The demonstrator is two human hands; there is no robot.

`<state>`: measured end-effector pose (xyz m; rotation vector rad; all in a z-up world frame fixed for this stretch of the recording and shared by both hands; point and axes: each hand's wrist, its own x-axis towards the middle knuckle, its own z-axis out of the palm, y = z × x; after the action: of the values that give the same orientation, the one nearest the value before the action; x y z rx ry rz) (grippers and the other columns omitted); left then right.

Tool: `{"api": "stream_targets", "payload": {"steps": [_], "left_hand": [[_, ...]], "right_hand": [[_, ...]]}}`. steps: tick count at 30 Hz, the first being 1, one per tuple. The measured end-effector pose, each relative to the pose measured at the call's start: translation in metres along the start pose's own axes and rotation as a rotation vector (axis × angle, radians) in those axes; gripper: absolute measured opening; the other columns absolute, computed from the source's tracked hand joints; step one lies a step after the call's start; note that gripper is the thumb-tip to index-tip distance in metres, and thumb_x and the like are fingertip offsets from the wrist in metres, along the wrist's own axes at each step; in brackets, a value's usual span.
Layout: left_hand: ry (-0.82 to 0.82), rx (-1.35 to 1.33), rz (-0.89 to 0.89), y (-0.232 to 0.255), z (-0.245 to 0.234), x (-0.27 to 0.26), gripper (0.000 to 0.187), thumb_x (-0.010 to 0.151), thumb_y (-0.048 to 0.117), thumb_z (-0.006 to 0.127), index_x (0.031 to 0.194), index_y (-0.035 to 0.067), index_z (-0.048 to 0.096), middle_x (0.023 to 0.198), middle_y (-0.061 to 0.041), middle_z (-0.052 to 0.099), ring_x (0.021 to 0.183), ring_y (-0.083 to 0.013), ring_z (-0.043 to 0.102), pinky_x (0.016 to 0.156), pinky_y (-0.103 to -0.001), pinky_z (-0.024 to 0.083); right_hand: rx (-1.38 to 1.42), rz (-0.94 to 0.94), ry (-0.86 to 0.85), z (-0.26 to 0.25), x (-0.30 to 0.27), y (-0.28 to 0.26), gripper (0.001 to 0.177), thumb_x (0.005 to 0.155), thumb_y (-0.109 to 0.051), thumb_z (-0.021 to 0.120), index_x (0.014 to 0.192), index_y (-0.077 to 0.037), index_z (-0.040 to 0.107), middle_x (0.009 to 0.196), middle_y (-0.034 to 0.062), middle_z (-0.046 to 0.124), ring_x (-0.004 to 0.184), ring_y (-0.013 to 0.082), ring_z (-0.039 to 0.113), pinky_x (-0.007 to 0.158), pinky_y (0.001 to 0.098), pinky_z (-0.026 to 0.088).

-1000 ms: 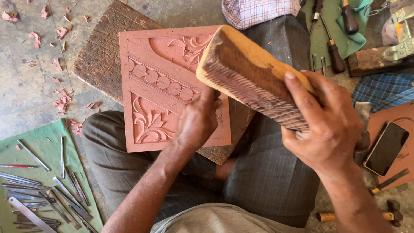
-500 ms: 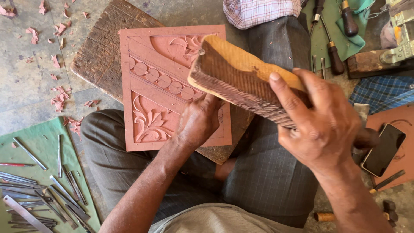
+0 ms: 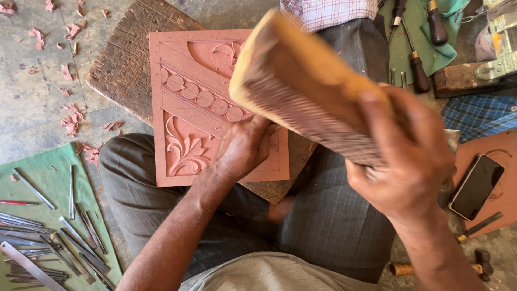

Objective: The person carves a decorative pattern into a wood block by striking a chisel with a wooden mallet while sitting on a floor covered in wood shavings.

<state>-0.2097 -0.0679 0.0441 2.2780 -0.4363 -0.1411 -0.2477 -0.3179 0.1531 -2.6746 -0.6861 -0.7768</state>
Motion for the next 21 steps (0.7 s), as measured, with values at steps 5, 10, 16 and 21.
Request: {"api": "stream_targets", "payload": {"steps": [5, 10, 16, 21], "left_hand": [[0.167, -0.009, 0.179, 0.002, 0.001, 0.0, 0.014, 0.098, 0.008, 0.066, 0.112, 0.008, 0.066, 0.079, -0.015, 0.072, 0.064, -0.0289, 0.071, 0.056, -0.042, 0.057], [0.307, -0.369, 0.04, -0.001, -0.018, 0.001, 0.012, 0.101, 0.006, 0.067, 0.109, 0.002, 0.06, 0.091, -0.012, 0.077, 0.076, -0.018, 0.078, 0.064, -0.032, 0.062], [0.209, -0.452, -0.056, -0.003, -0.032, 0.001, 0.017, 0.096, 0.001, 0.067, 0.108, 0.0, 0.055, 0.094, -0.012, 0.077, 0.088, -0.0172, 0.08, 0.072, -0.029, 0.065], [0.246, -0.365, -0.06, -0.002, -0.032, 0.0, 0.015, 0.096, 0.001, 0.067, 0.107, 0.001, 0.056, 0.094, -0.014, 0.076, 0.092, -0.0225, 0.079, 0.075, -0.033, 0.062]], "right_hand": [[-0.216, -0.074, -0.065, 0.009, -0.01, 0.012, 0.074, 0.082, -0.018, 0.095, 0.147, -0.02, 0.059, 0.129, 0.0166, 0.067, 0.106, 0.0284, 0.067, 0.083, 0.0384, 0.062], [-0.097, 0.042, -0.093, -0.003, -0.014, 0.012, 0.078, 0.081, -0.015, 0.09, 0.151, -0.013, 0.055, 0.133, 0.0144, 0.065, 0.111, 0.0275, 0.067, 0.093, 0.0376, 0.06], [-0.091, 0.14, -0.147, -0.009, -0.017, 0.011, 0.078, 0.077, -0.011, 0.087, 0.149, -0.004, 0.058, 0.13, 0.0162, 0.065, 0.116, 0.0316, 0.067, 0.1, 0.0428, 0.059], [-0.063, 0.19, -0.167, -0.005, -0.02, 0.011, 0.079, 0.072, -0.008, 0.086, 0.146, -0.003, 0.059, 0.128, 0.0168, 0.065, 0.112, 0.0313, 0.067, 0.096, 0.043, 0.058]]}}
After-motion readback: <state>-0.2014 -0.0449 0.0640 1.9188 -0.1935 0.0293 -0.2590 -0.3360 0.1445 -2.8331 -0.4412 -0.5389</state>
